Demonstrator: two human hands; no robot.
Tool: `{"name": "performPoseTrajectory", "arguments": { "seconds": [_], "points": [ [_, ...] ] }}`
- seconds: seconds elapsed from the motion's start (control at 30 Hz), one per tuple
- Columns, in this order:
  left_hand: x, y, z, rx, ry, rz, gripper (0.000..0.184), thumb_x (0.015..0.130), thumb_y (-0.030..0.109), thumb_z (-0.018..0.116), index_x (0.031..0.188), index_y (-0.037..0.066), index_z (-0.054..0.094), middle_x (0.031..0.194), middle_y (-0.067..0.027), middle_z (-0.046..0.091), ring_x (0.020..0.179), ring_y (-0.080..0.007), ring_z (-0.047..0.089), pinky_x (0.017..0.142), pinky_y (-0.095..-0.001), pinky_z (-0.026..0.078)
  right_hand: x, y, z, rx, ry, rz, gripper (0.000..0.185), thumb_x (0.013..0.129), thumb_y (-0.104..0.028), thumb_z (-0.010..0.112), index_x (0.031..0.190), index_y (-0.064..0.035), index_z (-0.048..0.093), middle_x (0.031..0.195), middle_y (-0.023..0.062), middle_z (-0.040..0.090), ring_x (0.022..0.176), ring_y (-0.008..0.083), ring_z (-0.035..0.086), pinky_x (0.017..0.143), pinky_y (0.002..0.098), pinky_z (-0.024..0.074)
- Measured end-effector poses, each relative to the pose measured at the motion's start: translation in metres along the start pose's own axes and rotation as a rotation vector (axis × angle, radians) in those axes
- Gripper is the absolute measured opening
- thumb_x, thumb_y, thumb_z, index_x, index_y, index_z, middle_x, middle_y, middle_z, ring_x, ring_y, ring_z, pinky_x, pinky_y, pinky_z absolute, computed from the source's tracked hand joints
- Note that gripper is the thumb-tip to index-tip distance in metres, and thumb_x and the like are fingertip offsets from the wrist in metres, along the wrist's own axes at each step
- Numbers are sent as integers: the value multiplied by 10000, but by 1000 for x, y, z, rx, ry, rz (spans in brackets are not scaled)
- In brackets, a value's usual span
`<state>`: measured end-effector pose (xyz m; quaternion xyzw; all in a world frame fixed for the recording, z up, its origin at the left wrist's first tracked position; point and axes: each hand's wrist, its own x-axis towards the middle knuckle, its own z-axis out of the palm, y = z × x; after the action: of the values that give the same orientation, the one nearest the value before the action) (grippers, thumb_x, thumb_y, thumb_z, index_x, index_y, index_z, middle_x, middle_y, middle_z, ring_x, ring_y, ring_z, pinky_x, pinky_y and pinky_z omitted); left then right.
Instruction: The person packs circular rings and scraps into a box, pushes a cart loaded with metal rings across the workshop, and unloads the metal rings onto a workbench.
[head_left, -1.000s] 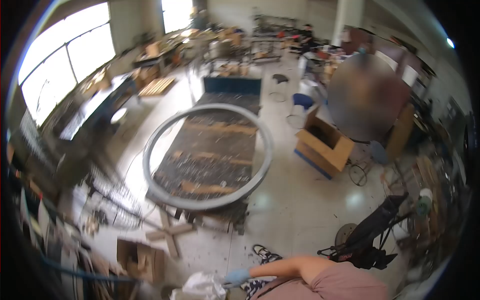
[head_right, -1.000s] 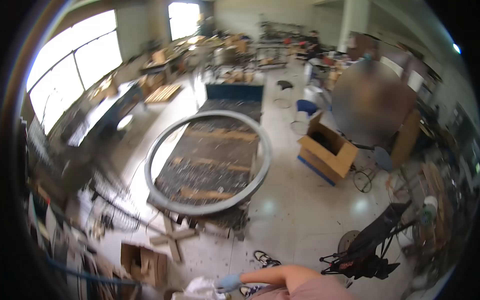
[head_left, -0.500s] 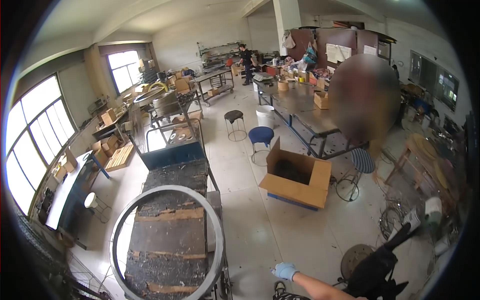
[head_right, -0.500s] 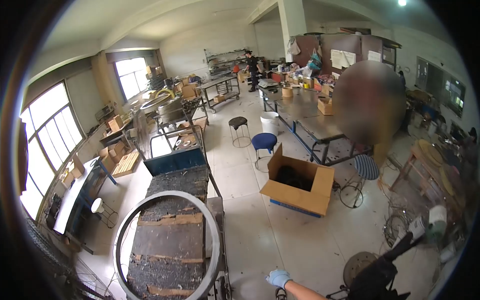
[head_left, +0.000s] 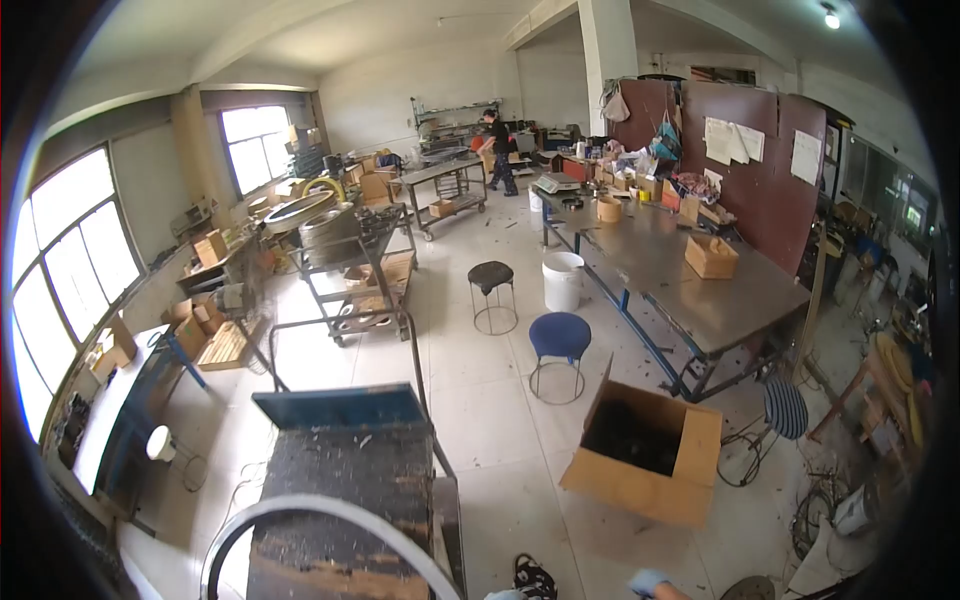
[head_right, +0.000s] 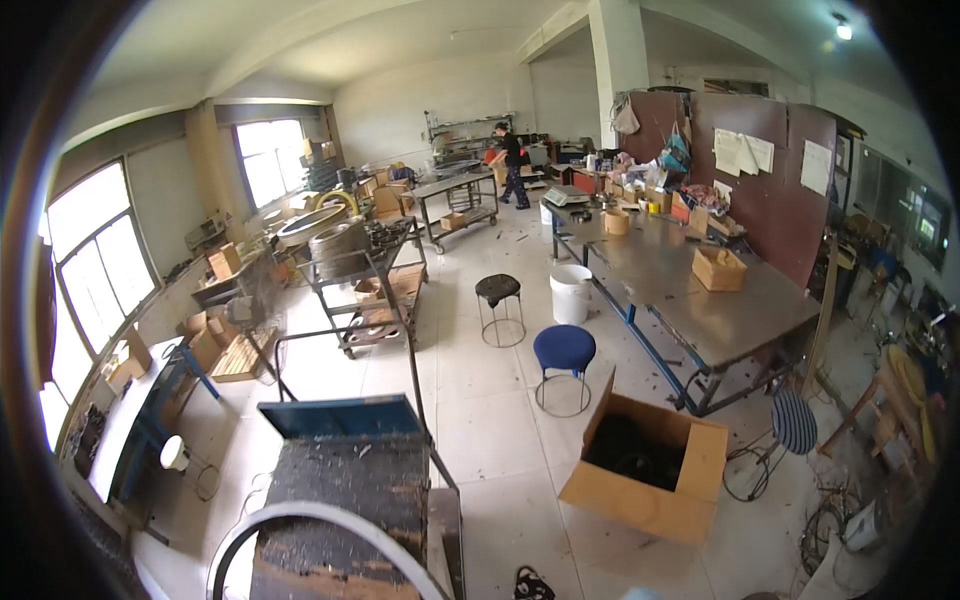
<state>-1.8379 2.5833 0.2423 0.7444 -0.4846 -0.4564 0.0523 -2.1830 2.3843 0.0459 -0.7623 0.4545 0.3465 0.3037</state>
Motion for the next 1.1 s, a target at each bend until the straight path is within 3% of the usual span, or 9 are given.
{"name": "performPoseTrajectory", "arguments": {
  "seconds": [0.13,0.23,0.3,0.33,0.57,0.77,0.87,0.93,1.1],
  "points": [
    [109,0,-143,294,118,166,573,842,590,550,1044,86,731,974,-202,709,991,-356,667,887,-411,518,-11,2,-80,274,-81,314,377,886,-373,476,869,-104,740,807,179,704,681,303,670,687,439,522],
    [173,13,-285,266,151,165,556,902,586,453,1257,196,628,1279,-106,620,1151,-342,594,1023,-442,415,9,-40,-159,445,-30,378,394,894,-389,470,886,-100,738,833,189,702,719,322,669,705,451,522],
    [237,-18,-361,466,815,461,488,890,537,540,1194,172,654,1305,-102,587,1124,-350,556,992,-464,423,42,-68,-205,511,-7,382,405,899,-400,466,898,-98,736,850,195,700,744,335,668,717,459,522],
    [239,-5,-426,333,797,351,499,903,501,522,1228,136,624,1362,-116,550,1318,-299,451,1106,-538,299,65,-81,-226,532,0,376,410,902,-405,464,903,-97,735,859,199,699,757,342,668,722,463,522],
    [359,-112,-696,601,1239,65,469,880,445,563,1171,93,669,1247,-191,616,1241,-352,518,1095,-498,301,287,-178,-410,466,-30,257,452,920,-442,449,943,-88,729,919,221,693,846,386,665,764,491,521],
    [367,-96,-789,202,201,-456,584,919,582,398,1050,109,714,1093,-168,696,1090,-327,634,925,-430,480,471,-407,-742,183,242,-262,505,954,-482,408,1014,-77,704,920,259,676,874,436,655,787,513,511],
    [392,-122,-812,-187,57,-246,532,855,510,630,1174,89,690,942,-167,734,864,-239,709,838,-399,532,554,-542,-886,109,455,-686,445,949,-469,499,1006,-59,663,791,207,673,714,367,655,682,440,501],
    [431,-143,-830,-509,-62,-305,508,878,459,637,1199,68,674,919,-133,734,740,-206,704,751,-383,549,582,-626,-972,96,421,-700,504,958,-497,446,1041,-48,659,994,267,661,935,427,645,830,498,497],
    [575,-192,-927,-485,-30,-452,505,879,459,604,1184,63,678,978,-155,716,715,-231,701,704,-398,560,709,-715,-1065,179,423,-835,433,960,-453,488,1028,-59,655,938,222,675,865,390,650,771,444,499]
  ]
}}
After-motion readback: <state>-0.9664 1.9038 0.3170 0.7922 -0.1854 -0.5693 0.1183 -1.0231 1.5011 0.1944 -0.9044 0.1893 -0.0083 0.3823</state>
